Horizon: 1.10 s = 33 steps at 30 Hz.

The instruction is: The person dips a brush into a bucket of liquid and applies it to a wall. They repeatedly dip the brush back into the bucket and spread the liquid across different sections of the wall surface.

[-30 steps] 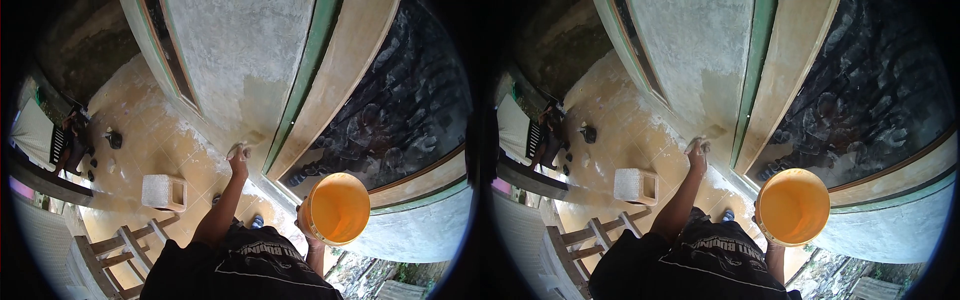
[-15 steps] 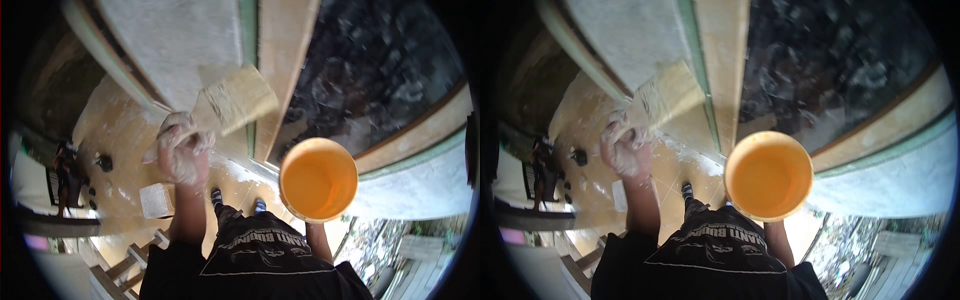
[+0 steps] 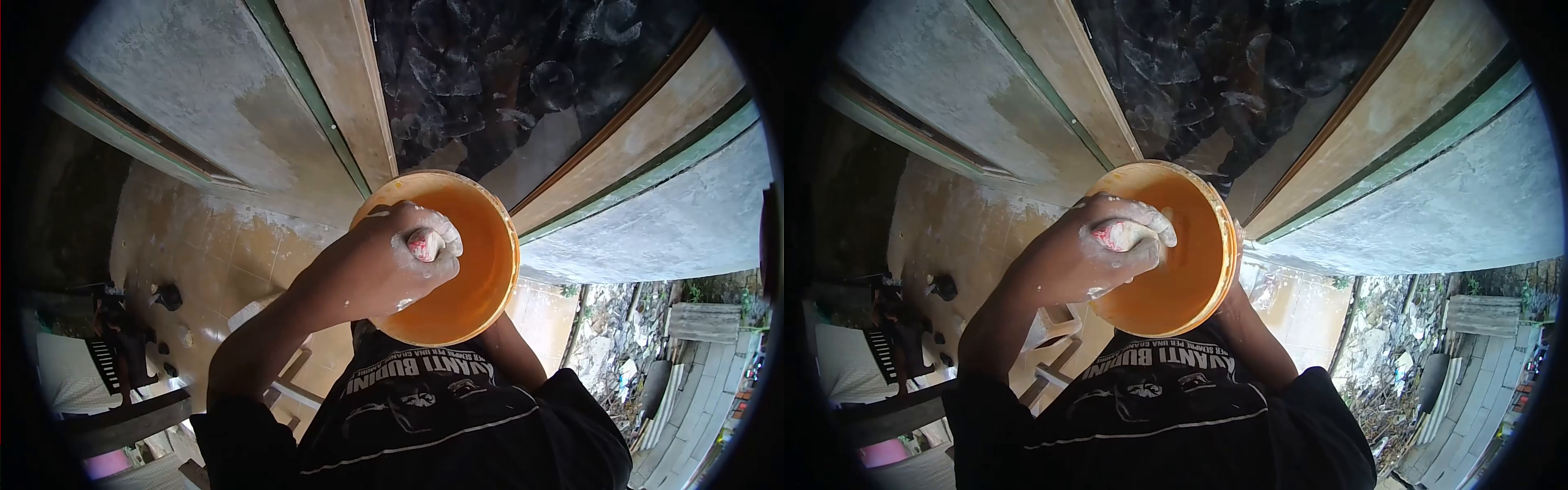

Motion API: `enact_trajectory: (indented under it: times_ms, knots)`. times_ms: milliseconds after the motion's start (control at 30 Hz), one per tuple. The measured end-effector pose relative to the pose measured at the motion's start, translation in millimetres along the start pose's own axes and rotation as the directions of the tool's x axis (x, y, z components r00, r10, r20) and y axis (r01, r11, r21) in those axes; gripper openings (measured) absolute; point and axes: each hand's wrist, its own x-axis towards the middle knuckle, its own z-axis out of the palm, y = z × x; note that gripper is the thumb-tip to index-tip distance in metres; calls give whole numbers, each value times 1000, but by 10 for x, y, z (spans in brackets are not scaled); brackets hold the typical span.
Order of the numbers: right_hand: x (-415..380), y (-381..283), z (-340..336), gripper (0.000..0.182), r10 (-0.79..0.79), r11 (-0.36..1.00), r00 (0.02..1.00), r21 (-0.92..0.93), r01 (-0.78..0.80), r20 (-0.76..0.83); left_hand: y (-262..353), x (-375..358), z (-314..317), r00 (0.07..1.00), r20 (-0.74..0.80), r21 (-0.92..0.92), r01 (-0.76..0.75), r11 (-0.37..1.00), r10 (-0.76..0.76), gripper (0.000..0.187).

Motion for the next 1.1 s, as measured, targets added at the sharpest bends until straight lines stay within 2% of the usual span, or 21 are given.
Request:
enact_trajectory:
  times_ms: [67, 267, 300, 367, 400, 433, 467, 500, 533, 600, 667, 700, 733, 767, 800, 933, 967, 1000, 1033, 1067, 1100]
  knots:
    - [-24, -2, -20, 64, 13, 1000, 999, 7, -14, 39, 0, 48, 32, 998, 62, -34, -23, 999, 25, 34]
    - [-82, -18, -75, 61, 65, 998, 986, 4, -67, 151, -16, 87, 225, 987, 139, -118, 95, 988, -78, 30]
    - [-96, -4, -426, 59, 30, 999, 995, -42, -26, 92, -2, 65, 192, 990, 133, -113, 71, 991, -56, 29]
    - [-68, -1, -432, 59, 32, 999, 995, -38, -28, 94, -84, -11, 126, 992, 124, -103, 51, 993, -38, 28]
    - [-57, 10, -434, 59, 28, 999, 995, -33, -25, 94, -208, -84, 79, 996, 35, -248, -74, 966, 85, 26]
    - [-47, 22, -435, 59, 23, 999, 995, -27, -21, 93, -301, -139, 8, 979, -69, -374, -205, 905, 193, 25]
    - [132, 11, -413, 59, 17, 1000, 995, -21, -16, 95, -108, -175, -256, 990, 42, -549, -89, 831, 134, 20]
    - [-464, 57, -493, 60, 12, 1000, 995, -13, -10, 100, -92, -279, -424, 998, 23, -620, -37, 783, 65, 20]
    - [-544, 15, -511, 60, 7, 1000, 994, -5, -6, 107, -222, -362, -520, 998, -15, -706, -48, 706, 53, 22]
    - [-463, 92, -520, 60, -1, 1000, 993, 16, -1, 122, -481, -474, -588, 1000, -26, -728, -26, 686, 11, 24]
    - [-631, -72, -578, 60, -3, 999, 991, 35, -2, 131, -843, -517, -449, 918, -387, -867, -333, 369, -81, 21]
    - [-6, -15, -478, 61, -3, 999, 991, 43, -3, 135, -1016, -518, -382, 917, -391, -863, -334, 379, -80, 21]
    - [30, 16, -484, 61, -2, 999, 991, 50, -5, 137, -1187, -522, -314, 904, -407, -908, -385, 167, -133, 19]
    - [-539, 50, -279, 61, 4, 998, 991, 56, -11, 137, -1272, -530, -283, 890, -414, -901, -430, -55, -191, 16]
    - [68, 72, -495, 61, 12, 998, 991, 59, -21, 137, -1319, -541, -254, 885, -422, -897, -439, -50, -197, 16]
    - [150, 221, -482, 62, 72, 996, 989, 46, -78, 128, -1382, -596, -171, 862, -434, -878, -470, -94, -263, 15]
    - [309, 239, -448, 62, 85, 995, 990, 36, -89, 116, -1367, -649, -209, 823, -494, -860, -510, 18, -281, 16]
    - [-336, 184, -553, 62, 95, 995, 990, 25, -98, 101, -1323, -697, -239, 782, -549, -834, -537, 128, -294, 16]
    - [308, 295, -438, 62, 107, 994, 991, 12, -108, 82, -1174, -739, -320, 775, -585, -808, -532, 252, -240, 19]
    - [302, 363, -434, 62, 122, 993, 990, 0, -122, 65, -984, -768, -402, 767, -588, -808, -540, 238, -258, 19]
    - [112, 440, -456, 63, 138, 990, 989, -12, -137, 51, -780, -782, -484, 793, -579, -751, -428, 504, -189, 17]
